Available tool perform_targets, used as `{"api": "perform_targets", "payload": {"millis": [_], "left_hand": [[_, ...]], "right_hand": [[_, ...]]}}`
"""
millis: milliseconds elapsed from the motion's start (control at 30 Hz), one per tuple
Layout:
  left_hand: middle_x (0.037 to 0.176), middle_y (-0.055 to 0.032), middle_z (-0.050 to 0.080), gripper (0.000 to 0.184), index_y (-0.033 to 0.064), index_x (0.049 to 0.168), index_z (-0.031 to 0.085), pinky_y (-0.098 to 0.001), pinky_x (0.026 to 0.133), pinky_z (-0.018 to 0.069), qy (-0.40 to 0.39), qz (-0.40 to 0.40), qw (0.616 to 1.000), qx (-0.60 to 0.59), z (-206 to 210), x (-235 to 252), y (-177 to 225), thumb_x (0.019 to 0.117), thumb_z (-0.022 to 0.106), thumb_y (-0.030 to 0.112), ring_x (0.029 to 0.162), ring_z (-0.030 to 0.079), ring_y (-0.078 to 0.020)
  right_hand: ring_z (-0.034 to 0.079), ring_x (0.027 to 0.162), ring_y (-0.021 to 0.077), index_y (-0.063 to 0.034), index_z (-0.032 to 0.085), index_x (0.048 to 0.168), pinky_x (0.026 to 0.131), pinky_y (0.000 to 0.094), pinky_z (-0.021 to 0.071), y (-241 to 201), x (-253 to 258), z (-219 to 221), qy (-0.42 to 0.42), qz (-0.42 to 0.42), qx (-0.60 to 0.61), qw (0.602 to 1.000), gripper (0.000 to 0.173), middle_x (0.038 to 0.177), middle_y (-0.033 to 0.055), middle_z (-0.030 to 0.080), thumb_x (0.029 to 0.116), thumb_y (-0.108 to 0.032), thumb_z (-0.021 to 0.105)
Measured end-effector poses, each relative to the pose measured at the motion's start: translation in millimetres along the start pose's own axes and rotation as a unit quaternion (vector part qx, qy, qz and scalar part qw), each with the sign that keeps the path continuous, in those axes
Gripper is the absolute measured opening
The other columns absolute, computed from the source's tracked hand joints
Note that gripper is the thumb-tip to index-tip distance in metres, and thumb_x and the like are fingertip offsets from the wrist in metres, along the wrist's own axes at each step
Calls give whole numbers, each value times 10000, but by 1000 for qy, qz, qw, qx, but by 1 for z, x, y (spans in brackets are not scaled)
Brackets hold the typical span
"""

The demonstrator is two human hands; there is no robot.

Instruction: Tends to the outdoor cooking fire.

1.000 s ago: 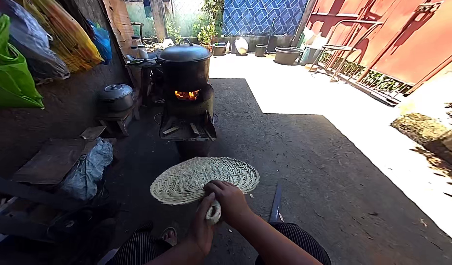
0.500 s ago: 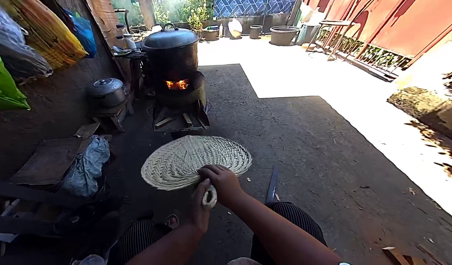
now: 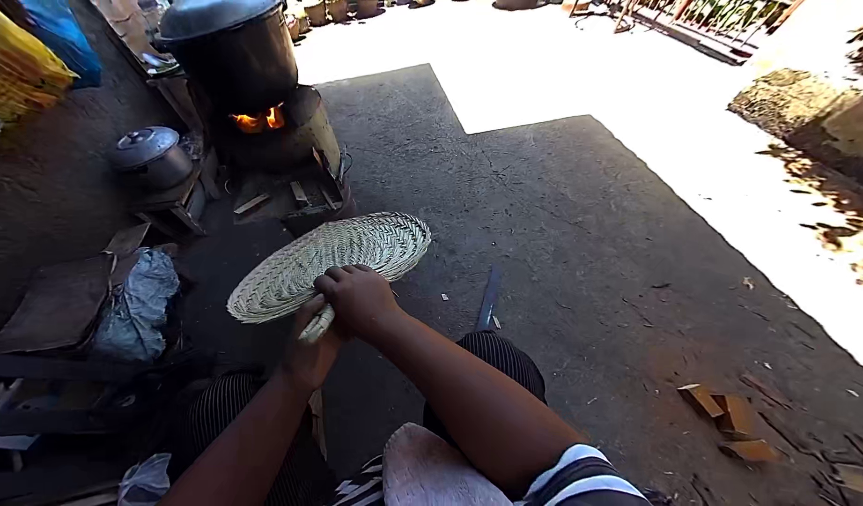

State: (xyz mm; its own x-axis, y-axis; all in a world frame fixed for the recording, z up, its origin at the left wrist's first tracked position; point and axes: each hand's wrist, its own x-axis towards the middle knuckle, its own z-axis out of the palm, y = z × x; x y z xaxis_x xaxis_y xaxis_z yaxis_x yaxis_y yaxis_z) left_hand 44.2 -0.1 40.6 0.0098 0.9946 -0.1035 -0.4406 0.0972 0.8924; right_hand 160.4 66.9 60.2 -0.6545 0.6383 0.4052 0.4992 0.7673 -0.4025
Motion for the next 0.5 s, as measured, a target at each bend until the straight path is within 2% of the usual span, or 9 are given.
{"api": "perform_targets", "payload": {"millis": [67,133,167,233,267,300,433,500], "left_hand": [[992,-24,705,356,133,1071,605,-365,896,567,10,38,999,11,4,2,3,1045,272,255,975,678,-138],[1005,-33,708,353,124,1073,614,-365,915,563,6,43,999,-6,3,4,3,1044,287,255,990,679,-143],[1012,-46,712,375,124,1075,617,-371,905,569,4,27,999,-26,2,5,1,1050,273,270,988,686,-156],[978,-62,713,444,127,1056,612,-384,840,577,30,-18,998,-59,3,5,-5,1067,210,316,937,695,-180],[961,-61,712,461,126,1050,605,-384,826,582,47,-24,997,-60,4,4,-6,1076,190,323,920,699,-183],[962,-56,709,443,124,1063,593,-379,832,583,57,-14,997,-55,4,1,-5,1076,192,311,922,698,-178],[1023,-36,686,340,83,1133,560,-349,923,562,48,57,997,-7,-1,-7,3,1045,269,237,1002,671,-138],[1039,-46,679,357,70,1149,556,-345,925,555,52,38,998,-1,-6,-9,4,1057,256,240,1005,665,-141]], "right_hand": [[719,994,330,-22,749,1033,872,508,567,2,2,6,93,-29,4,995,170,1046,158,737,878,13,689],[723,1003,327,-23,754,1026,884,501,573,3,5,6,113,-38,6,993,168,1053,155,742,880,21,684],[716,1017,330,-17,746,1030,896,509,566,3,5,3,71,-25,10,997,160,1060,161,734,892,18,672],[672,1100,344,-13,715,1114,951,528,513,1,8,-9,-85,26,16,996,188,1144,176,704,953,-12,618],[658,1130,350,-18,706,1147,969,535,498,-1,10,-11,-126,38,17,991,206,1178,178,695,967,-20,606],[663,1124,354,-23,712,1146,965,537,503,-2,11,-10,-118,32,17,992,211,1171,176,700,960,-17,613],[707,1040,339,-32,749,1051,904,520,557,-8,9,4,53,-47,12,997,184,1070,157,731,887,17,683],[705,1035,342,-27,743,1054,893,520,558,-9,10,7,43,-46,6,998,193,1070,158,728,878,28,687]]}}
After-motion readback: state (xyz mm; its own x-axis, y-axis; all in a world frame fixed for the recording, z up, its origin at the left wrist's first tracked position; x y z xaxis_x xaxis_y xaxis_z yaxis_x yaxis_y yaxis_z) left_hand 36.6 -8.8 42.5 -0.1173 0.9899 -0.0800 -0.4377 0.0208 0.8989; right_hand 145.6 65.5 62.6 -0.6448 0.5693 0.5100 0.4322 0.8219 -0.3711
